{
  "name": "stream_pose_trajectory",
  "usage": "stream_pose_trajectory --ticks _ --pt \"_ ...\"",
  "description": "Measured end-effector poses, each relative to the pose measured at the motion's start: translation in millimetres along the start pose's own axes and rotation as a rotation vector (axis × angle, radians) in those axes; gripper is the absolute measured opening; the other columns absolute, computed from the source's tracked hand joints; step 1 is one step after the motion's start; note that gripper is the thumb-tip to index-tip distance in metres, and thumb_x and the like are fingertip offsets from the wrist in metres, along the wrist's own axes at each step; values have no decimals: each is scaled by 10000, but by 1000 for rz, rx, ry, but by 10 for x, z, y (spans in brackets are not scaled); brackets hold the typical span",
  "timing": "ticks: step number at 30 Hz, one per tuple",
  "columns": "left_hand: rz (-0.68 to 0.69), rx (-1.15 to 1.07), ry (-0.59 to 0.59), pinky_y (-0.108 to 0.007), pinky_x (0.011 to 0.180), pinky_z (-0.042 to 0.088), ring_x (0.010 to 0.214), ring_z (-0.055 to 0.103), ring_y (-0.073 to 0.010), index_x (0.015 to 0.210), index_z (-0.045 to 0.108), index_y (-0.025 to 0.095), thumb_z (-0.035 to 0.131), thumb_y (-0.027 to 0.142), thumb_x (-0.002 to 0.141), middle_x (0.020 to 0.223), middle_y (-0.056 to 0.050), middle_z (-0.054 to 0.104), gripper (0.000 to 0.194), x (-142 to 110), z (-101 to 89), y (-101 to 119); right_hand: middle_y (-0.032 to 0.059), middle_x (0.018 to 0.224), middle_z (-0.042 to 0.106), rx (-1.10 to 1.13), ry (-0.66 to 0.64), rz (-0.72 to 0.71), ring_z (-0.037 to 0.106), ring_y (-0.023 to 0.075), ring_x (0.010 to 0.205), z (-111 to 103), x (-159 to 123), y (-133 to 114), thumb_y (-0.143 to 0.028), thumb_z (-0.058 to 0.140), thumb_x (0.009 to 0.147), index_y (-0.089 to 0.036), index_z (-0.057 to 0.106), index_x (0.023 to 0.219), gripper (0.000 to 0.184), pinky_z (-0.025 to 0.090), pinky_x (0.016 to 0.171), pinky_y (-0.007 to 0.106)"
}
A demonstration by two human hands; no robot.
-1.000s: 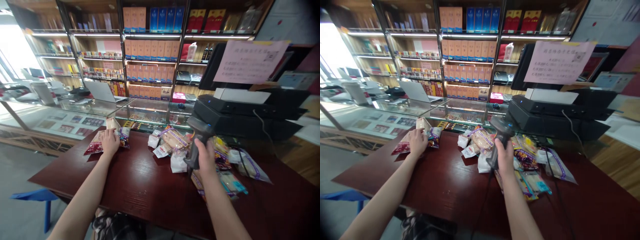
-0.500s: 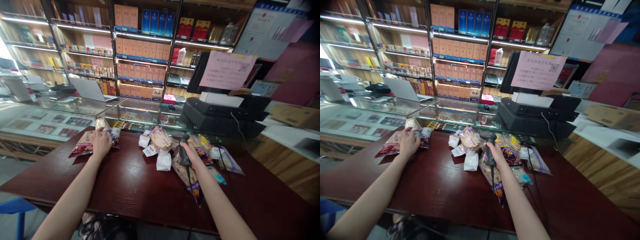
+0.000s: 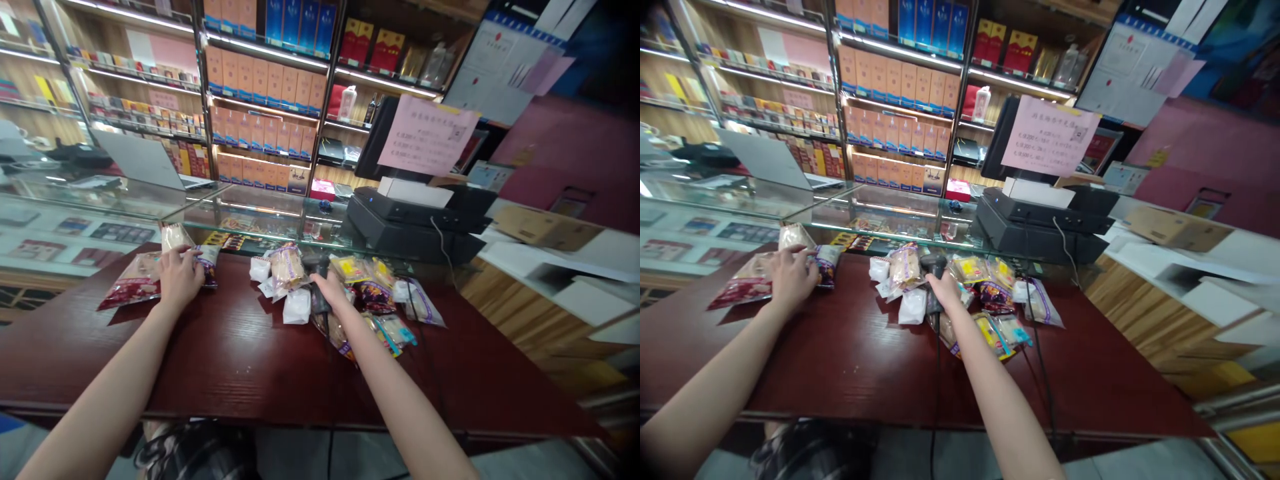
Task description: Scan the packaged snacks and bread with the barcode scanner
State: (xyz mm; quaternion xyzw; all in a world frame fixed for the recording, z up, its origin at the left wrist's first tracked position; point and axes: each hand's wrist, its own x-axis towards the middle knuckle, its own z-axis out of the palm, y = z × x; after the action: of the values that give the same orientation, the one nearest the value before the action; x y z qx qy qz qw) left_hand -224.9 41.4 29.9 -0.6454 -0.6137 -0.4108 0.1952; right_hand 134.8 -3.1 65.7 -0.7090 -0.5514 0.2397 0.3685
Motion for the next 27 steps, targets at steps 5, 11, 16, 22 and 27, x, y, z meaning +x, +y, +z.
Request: stream_pose_trajectory --ticks 5,11,16,22,27 --pt "-18 -6 28 -569 989 341 1177 456 -400 1067 676 138 474 261 876 1274 -210 537 304 -6 -6 9 106 1102 711 -156 -46 -10 657 304 1038 139 -16 -151 -507 621 736 -199 646 1081 463 479 857 374" --pt "6 -11 29 -560 1047 299 1229 422 -388 1123 656 136 469 249 879 1293 -202 522 328 -35 46 39 136 1161 696 -211 -39 -11 646 329 1101 193 13 -197 -493 580 769 -184 628 1137 483 476 889 396" --pt "330 -177 -171 -481 1032 365 1208 474 -324 1299 557 135 457 291 919 1288 -185 524 423 -135 117 400 164 1148 699 -257 -46 -28 646 338 1103 223 46 -198 -442 535 802 -144 628 1131 453 469 895 401" --pt "624 -312 -439 -493 1041 384 1249 452 -319 1492 364 233 513 389 925 1425 -140 469 606 -350 189 881 159 1135 707 -287 -42 -27 630 319 1124 247 119 -220 -463 522 808 -141 660 1100 456 448 921 384" --pt "546 -319 -413 -508 1026 415 1221 474 -313 1427 452 248 509 298 920 1358 -131 508 513 -381 264 874 135 1047 731 -277 -44 -59 641 310 1089 228 213 -196 -436 540 805 -161 711 983 370 438 934 385"
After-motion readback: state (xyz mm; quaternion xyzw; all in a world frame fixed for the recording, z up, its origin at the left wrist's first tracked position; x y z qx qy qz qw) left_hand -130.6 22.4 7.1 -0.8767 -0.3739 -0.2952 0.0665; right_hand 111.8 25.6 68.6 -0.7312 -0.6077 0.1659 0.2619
